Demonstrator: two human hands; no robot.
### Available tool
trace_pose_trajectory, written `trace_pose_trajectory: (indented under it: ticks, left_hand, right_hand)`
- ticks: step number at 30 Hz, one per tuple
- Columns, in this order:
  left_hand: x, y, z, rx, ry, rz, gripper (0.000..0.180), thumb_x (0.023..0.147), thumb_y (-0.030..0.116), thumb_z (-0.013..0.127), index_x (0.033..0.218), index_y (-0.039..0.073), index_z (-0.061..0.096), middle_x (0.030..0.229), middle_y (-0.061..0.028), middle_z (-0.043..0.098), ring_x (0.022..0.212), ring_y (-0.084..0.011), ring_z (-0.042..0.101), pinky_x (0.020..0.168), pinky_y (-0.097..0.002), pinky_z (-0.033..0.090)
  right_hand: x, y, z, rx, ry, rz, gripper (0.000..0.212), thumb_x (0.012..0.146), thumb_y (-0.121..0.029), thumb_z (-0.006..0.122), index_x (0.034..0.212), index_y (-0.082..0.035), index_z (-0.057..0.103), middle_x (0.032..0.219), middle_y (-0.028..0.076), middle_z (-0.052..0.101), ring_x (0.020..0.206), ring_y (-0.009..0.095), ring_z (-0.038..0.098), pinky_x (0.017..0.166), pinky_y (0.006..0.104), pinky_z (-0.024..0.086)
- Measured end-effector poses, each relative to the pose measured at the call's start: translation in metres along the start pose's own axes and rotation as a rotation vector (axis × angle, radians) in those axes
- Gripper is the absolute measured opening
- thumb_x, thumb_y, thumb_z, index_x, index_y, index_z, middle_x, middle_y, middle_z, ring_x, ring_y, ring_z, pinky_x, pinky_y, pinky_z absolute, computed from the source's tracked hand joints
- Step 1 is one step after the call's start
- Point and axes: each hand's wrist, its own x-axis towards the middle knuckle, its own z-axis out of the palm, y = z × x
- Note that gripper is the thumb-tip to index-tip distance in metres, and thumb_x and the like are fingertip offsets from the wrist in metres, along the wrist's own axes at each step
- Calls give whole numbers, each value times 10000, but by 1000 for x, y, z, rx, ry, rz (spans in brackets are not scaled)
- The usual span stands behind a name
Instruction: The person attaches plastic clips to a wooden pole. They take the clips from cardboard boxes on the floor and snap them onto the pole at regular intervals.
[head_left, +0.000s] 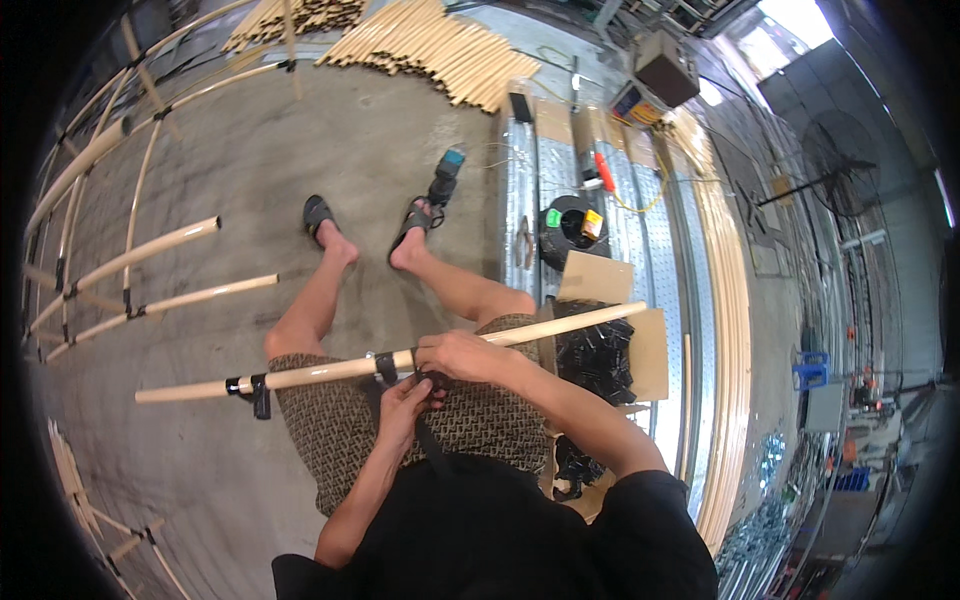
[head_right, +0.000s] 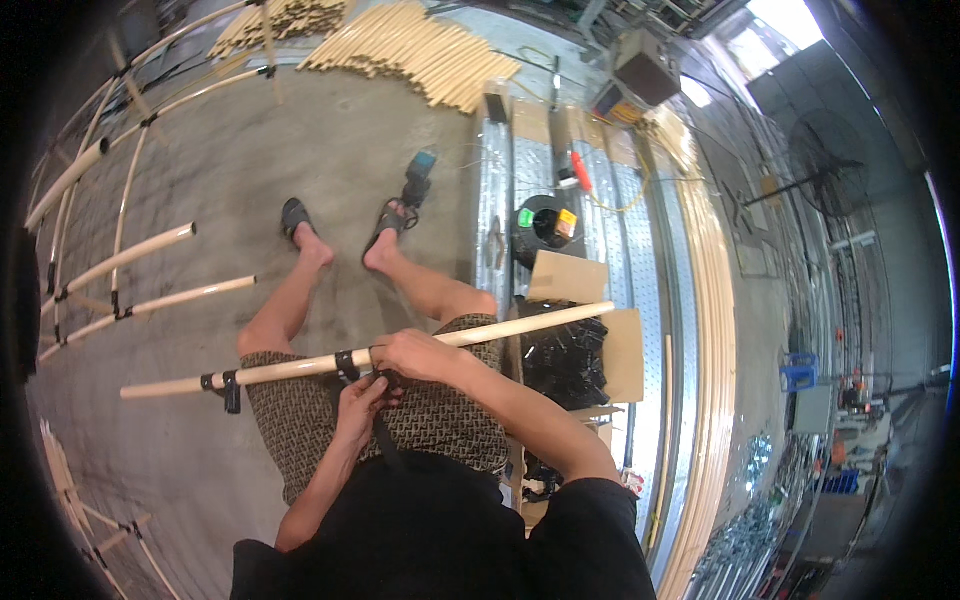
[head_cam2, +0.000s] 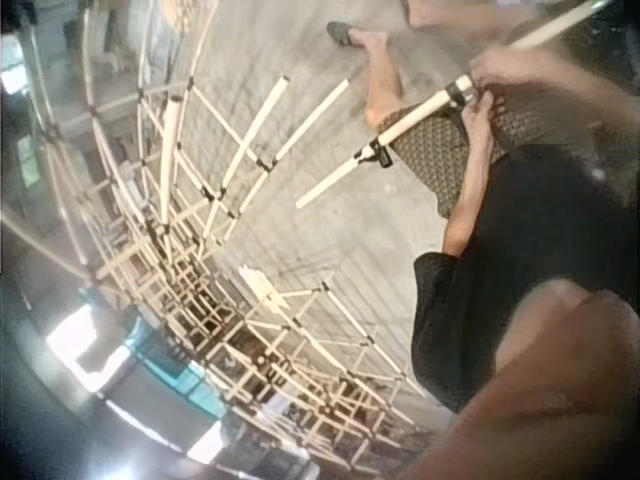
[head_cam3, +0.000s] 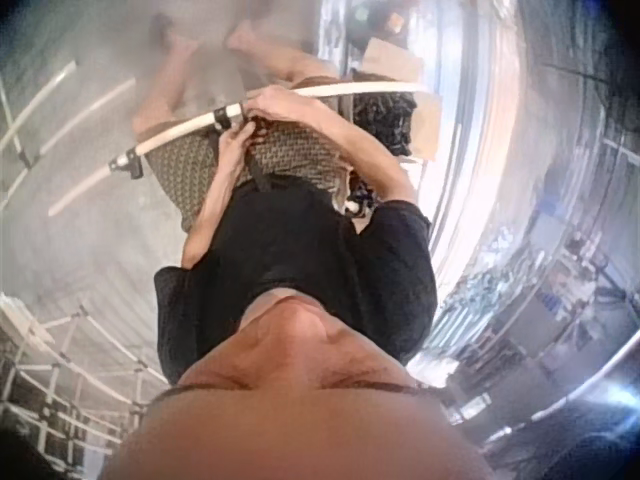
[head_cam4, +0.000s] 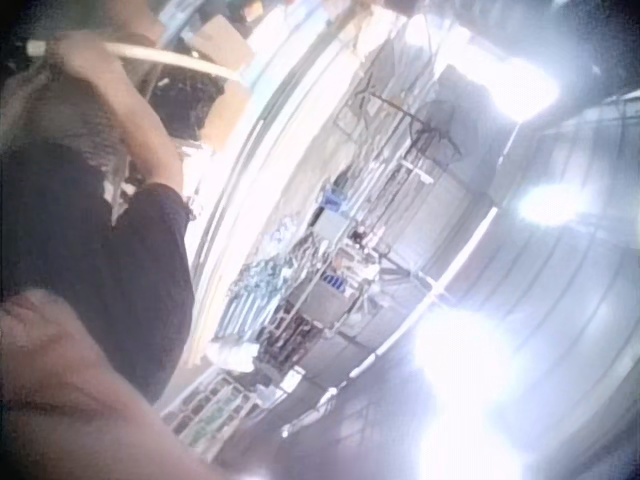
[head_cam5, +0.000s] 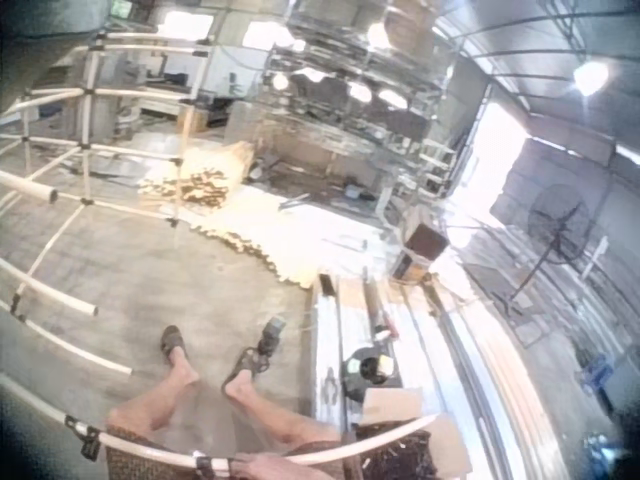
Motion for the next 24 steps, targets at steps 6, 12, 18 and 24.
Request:
trace_pose_trajectory:
  ticks: [6,12,18,24]
  left_hand:
    - [-2,5,7,25,21,5,286,1023,126,641,1250,-47,655,1048,-93,739,874,-177,722,738,-311,601]
    - [-2,-6,-9,25,31,43,302,1000,115,667,1258,-43,659,1062,-54,737,855,-103,693,725,-272,567]
    - [-2,1,-9,58,-19,15,292,1014,143,663,1238,-44,653,1077,-78,742,879,-139,710,762,-282,565]
    - [-5,8,6,57,-7,42,305,1029,161,648,1263,-34,627,1100,-98,738,951,-207,734,779,-330,589]
  right_hand:
    - [-5,-8,26,-128,77,170,186,902,-144,681,946,22,611,914,197,646,848,419,679,741,504,540]
    - [11,-54,46,-151,186,626,233,775,-93,736,944,49,662,917,236,696,853,397,723,741,471,585]
    - [6,-34,40,-163,170,378,202,775,-99,725,934,19,686,930,192,703,854,388,729,735,469,585]
    - [-6,-16,15,-49,147,147,151,817,-98,676,924,2,714,957,185,701,879,399,718,784,488,572]
